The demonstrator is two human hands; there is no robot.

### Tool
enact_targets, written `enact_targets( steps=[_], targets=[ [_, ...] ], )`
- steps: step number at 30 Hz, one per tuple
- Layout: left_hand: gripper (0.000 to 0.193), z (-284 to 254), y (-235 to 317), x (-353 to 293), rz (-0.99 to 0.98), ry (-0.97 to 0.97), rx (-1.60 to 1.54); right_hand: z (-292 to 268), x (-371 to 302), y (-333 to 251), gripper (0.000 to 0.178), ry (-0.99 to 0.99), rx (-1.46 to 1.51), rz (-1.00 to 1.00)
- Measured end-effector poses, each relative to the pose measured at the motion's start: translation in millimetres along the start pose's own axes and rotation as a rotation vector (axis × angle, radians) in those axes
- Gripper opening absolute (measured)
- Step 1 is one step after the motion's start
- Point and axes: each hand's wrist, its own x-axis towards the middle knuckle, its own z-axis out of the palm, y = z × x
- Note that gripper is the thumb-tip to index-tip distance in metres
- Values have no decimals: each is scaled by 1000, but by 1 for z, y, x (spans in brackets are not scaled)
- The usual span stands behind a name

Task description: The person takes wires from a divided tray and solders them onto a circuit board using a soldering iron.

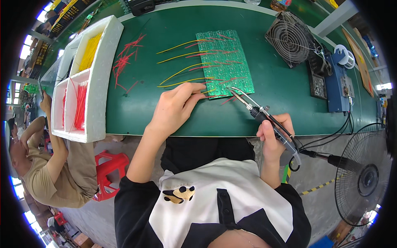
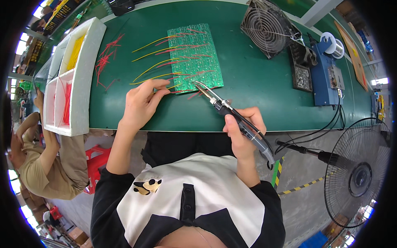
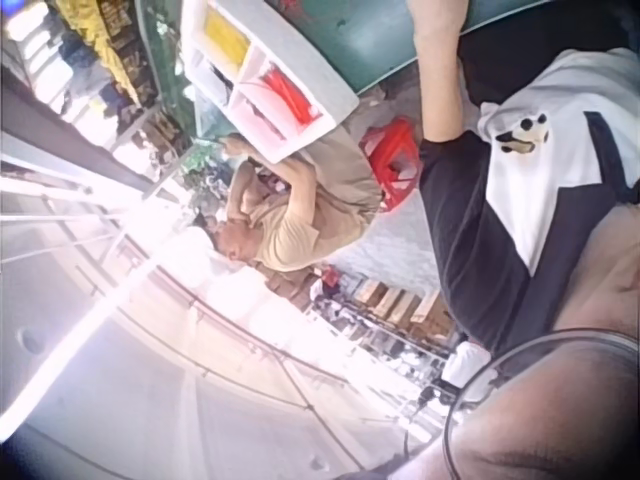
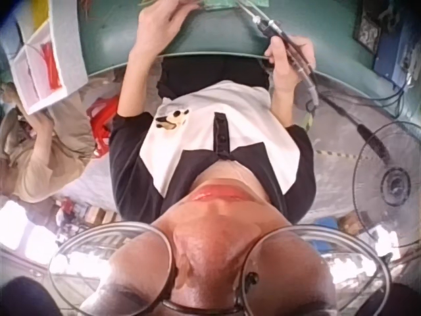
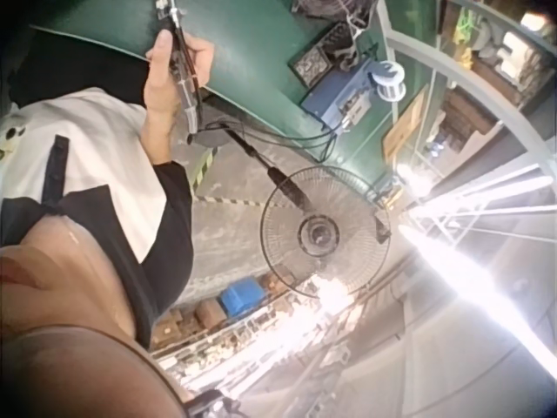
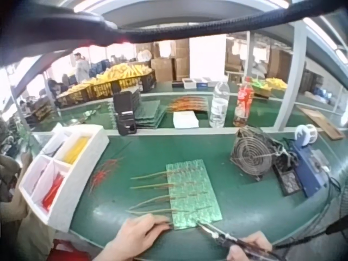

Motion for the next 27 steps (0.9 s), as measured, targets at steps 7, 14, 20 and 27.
enact_targets(
  steps=[7, 14, 20, 27],
  targets=[
    [10, 6, -2, -1, 79, -34, 48, 0, -1, 2, 19, -68, 15, 3],
    [9, 7, -4, -3, 127, -14, 75, -2, -2, 4, 18, -94, -7, -21],
    [11, 6, -5, -2, 115, -11, 104, 1, -1, 1, 17, -102, -20, -2],
    [8, 9, -10, -3, 166, 14, 84, 1, 0, 2, 17, -113, -10, -9]
  ],
)
